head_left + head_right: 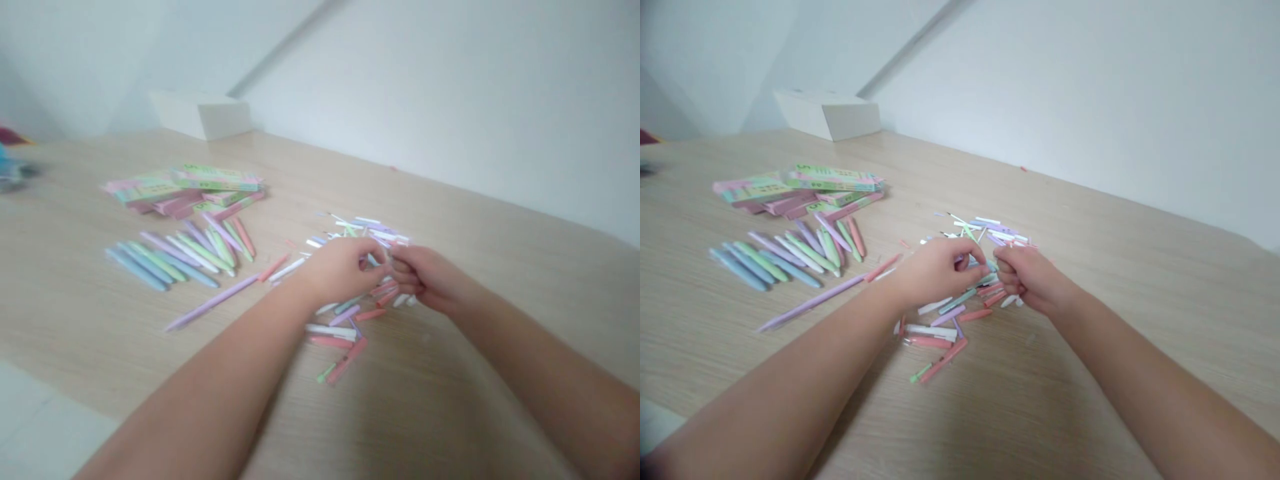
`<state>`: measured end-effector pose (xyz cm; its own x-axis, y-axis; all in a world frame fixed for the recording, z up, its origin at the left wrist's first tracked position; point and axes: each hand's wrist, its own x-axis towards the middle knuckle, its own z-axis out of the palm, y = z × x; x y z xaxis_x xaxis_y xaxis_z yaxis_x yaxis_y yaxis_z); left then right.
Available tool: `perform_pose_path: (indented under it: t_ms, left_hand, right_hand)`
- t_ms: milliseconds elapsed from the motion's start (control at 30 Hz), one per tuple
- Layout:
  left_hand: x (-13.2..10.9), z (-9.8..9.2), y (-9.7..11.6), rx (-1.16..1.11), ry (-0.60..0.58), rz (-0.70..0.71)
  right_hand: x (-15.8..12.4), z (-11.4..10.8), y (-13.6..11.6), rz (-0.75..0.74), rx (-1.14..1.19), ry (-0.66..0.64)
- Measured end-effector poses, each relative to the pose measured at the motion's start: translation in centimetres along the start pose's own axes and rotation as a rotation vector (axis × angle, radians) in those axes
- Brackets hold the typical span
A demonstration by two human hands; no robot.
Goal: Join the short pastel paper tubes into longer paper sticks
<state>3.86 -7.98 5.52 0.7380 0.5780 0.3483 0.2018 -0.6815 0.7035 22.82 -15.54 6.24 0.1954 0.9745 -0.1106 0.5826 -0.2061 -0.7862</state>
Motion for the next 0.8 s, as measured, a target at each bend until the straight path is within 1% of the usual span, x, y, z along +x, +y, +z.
perform_pose_path:
  t_ms: [67,100,133,167,233,300,367,567,733,800]
  left_hand:
    - [-0.5,1.3,1.1,0.029,-0.114,0.045]
    - [-0.7,2.0,1.6,0.038,-0.161,0.071]
    - [-0.9,2.8,2.0,0.044,-0.203,0.094]
    - [-1.1,3.5,2.4,0.047,-0.244,0.112]
    - [-1.5,4.8,3.0,0.048,-0.319,0.132]
    - [-1.7,5.7,3.3,0.038,-0.383,0.142]
    - [-1.7,6.1,3.4,0.045,-0.413,0.163]
    - [-1.6,5.8,2.9,0.076,-0.407,0.227]
    - [-1.6,5.5,2.5,0.079,-0.405,0.226]
    - [-1.5,5.4,2.4,0.087,-0.403,0.226]
  right_hand:
    - [-3.7,0.6,0.7,0.133,0.47,-0.031]
    - [-5.4,0.9,1.2,0.205,0.639,-0.015]
    - [-6.9,1.2,1.7,0.26,0.768,0.012]
    - [-8.3,1.5,2.2,0.301,0.849,0.042]
    - [-10.3,2.1,3.2,0.336,0.932,0.109]
    - [-11.4,2.7,4.0,0.329,0.961,0.155]
    - [-11.8,3.4,4.4,0.305,0.96,0.175]
    - [-11.9,4.8,4.2,0.171,0.851,0.23]
    - [-11.7,4.9,5.6,0.086,0.691,0.269]
    - [-11.8,4.6,6.1,0.063,0.634,0.264]
